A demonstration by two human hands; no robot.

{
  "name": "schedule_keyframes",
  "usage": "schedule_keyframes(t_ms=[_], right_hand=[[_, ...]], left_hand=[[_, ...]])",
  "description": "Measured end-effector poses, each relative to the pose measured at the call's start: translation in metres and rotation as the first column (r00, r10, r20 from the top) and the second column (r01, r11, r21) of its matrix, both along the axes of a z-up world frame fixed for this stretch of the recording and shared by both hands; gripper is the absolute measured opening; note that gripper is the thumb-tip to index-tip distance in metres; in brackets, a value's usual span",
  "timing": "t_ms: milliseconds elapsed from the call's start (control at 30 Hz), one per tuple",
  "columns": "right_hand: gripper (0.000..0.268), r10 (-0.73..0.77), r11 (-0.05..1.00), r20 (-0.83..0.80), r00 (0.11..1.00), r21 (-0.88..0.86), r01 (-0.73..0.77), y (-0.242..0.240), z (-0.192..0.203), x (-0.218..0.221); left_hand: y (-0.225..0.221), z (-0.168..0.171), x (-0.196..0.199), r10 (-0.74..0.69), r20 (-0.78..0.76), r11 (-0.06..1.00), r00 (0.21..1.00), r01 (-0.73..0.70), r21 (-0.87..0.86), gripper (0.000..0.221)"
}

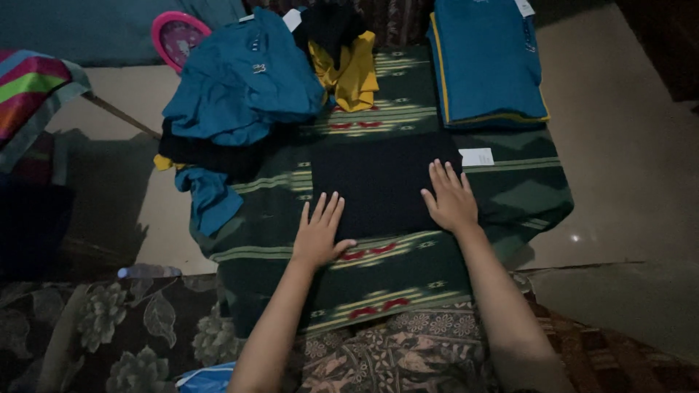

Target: Folding and stacking various items of clothing on a mat

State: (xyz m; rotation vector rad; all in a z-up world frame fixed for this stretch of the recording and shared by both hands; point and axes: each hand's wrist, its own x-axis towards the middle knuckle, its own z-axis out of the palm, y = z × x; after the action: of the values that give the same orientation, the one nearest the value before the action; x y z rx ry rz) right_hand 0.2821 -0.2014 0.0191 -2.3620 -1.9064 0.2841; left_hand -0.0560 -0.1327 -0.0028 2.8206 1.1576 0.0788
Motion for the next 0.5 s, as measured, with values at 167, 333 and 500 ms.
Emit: schedule_keyframes(t_ms=[167, 333, 500], right_hand=[[0.069, -0.015, 1.0, 0.05, 0.999, -0.016, 0.016, 0.001, -0.007, 0.002], [0.07, -0.019, 0.998, 0.109, 0.994, -0.053, 0.024, 0.013, -0.033, 0.013], [0.069, 0.11, 0.964, 0.301, 0.947, 0.2, -0.176, 0.01, 0.012, -0.076]], left_hand=[[-0.013, 0.007, -0.01, 0.001, -0.101, 0.998, 0.995, -0.008, -0.07, 0.081], [-0.021, 0.017, -0.021, 0.021, -0.088, 0.991, 0.996, -0.033, -0.131, 0.085], [-0.027, 0.018, -0.026, 0.079, 0.042, 0.979, 0.996, -0.07, -0.19, 0.08]])
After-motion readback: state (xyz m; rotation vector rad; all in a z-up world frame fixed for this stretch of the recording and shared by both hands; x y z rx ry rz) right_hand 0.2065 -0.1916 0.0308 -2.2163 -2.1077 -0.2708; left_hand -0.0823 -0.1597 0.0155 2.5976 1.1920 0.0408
